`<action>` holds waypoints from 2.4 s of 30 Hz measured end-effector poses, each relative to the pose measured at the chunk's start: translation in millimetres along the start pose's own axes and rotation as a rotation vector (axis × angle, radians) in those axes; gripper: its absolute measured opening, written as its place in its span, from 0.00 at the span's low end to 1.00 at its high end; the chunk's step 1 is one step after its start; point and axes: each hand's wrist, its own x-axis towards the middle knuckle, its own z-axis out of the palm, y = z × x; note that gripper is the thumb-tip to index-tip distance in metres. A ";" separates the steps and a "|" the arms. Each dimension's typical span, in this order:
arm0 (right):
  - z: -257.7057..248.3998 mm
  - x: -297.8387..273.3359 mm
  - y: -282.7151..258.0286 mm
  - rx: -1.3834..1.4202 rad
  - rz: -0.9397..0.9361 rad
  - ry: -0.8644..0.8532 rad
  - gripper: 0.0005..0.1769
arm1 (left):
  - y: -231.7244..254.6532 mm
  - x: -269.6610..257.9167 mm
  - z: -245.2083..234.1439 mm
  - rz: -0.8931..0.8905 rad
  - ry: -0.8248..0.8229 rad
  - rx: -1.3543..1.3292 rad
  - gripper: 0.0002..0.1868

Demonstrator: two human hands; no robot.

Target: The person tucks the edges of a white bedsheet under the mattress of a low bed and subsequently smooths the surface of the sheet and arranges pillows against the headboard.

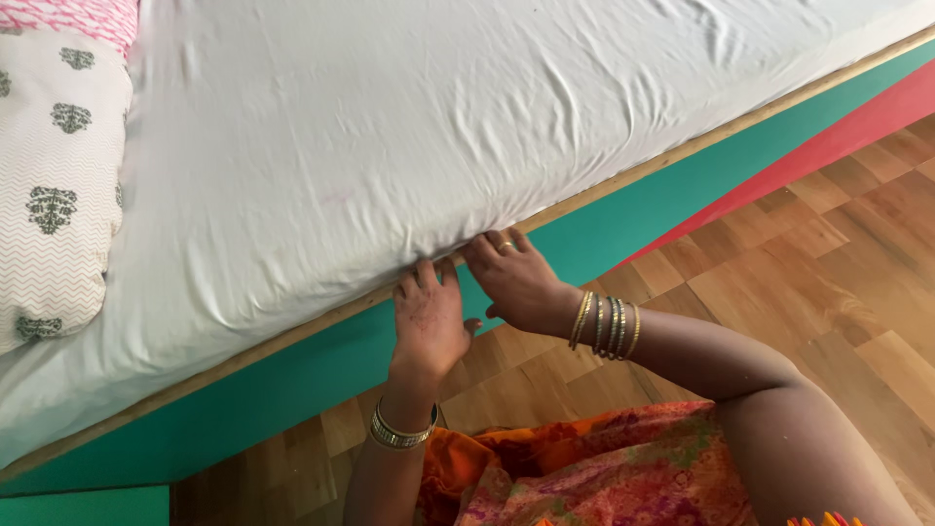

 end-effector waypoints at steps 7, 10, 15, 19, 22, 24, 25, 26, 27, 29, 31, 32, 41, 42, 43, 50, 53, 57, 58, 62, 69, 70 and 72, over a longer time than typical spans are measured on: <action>-31.5 -12.0 40.8 0.113 0.347 -0.284 0.45 | 13.6 7.3 6.6 0.290 0.148 -0.223 0.50; -21.7 -11.4 55.5 0.096 0.361 -0.232 0.40 | 25.3 20.5 14.6 0.323 0.204 -0.215 0.50; -0.9 -11.4 57.7 0.080 0.326 -0.119 0.35 | 33.6 26.8 12.3 0.279 0.183 -0.280 0.49; -0.6 -5.0 54.6 -0.009 0.295 -0.117 0.36 | 43.2 31.5 7.1 0.224 0.149 -0.287 0.53; -4.8 -3.0 52.0 0.017 0.318 -0.118 0.37 | 47.3 34.4 6.0 0.207 0.127 -0.252 0.54; -5.0 -3.3 48.8 -0.062 0.319 -0.135 0.33 | 52.5 40.5 3.8 0.201 0.131 -0.179 0.54; -3.6 -5.6 48.6 -0.080 0.308 -0.101 0.31 | 56.7 42.2 3.3 0.177 0.107 -0.126 0.53; -0.6 -7.1 47.8 -0.098 0.298 -0.068 0.30 | 60.3 43.3 2.9 0.153 0.083 -0.072 0.53; 2.9 -9.7 48.3 -0.116 0.281 -0.038 0.29 | 63.3 42.9 3.0 0.123 0.057 -0.023 0.52; 8.5 -17.9 52.4 -0.070 0.236 0.018 0.33 | 67.2 43.8 3.6 0.092 0.019 0.021 0.50; 10.9 -27.9 57.0 -0.012 0.207 0.035 0.39 | 70.5 42.5 6.4 0.081 0.007 0.065 0.50; 10.7 -32.0 60.1 0.022 0.201 0.025 0.43 | 71.7 41.8 8.3 0.086 0.017 0.087 0.52; -15.9 -45.7 120.7 0.043 0.480 -0.148 0.38 | 82.6 47.6 36.3 0.369 0.261 -0.242 0.43; -17.0 -45.9 123.8 0.041 0.502 -0.160 0.36 | 86.0 49.8 38.4 0.378 0.258 -0.259 0.43; -16.1 -45.8 124.1 0.051 0.497 -0.136 0.34 | 88.7 51.5 39.9 0.368 0.270 -0.228 0.44; -4.3 -37.9 116.1 -0.008 0.503 -0.122 0.27 | 95.3 55.6 34.0 0.387 0.312 -0.252 0.48; -2.2 -31.0 115.1 -0.031 0.515 -0.117 0.33 | 88.3 67.9 30.5 0.366 0.211 -0.364 0.49; 10.1 -25.9 105.4 -0.126 0.515 -0.100 0.44 | 72.1 77.0 32.1 0.444 0.208 -0.464 0.48; 11.9 -26.9 106.5 -0.134 0.508 -0.101 0.44 | 72.7 77.5 32.9 0.446 0.210 -0.444 0.48; 15.8 -36.4 108.7 -0.144 0.483 -0.147 0.42 | 73.2 70.0 37.6 0.451 0.235 -0.386 0.47; 8.8 -28.9 65.7 -0.001 0.379 -0.167 0.52 | 53.2 37.6 26.0 0.283 0.148 -0.167 0.54; 8.2 -27.1 58.2 0.019 0.341 -0.130 0.51 | 48.7 33.6 22.8 0.243 0.123 -0.166 0.51; 7.9 -23.1 45.0 0.060 0.258 -0.056 0.48 | 39.5 27.6 18.0 0.157 0.075 -0.164 0.45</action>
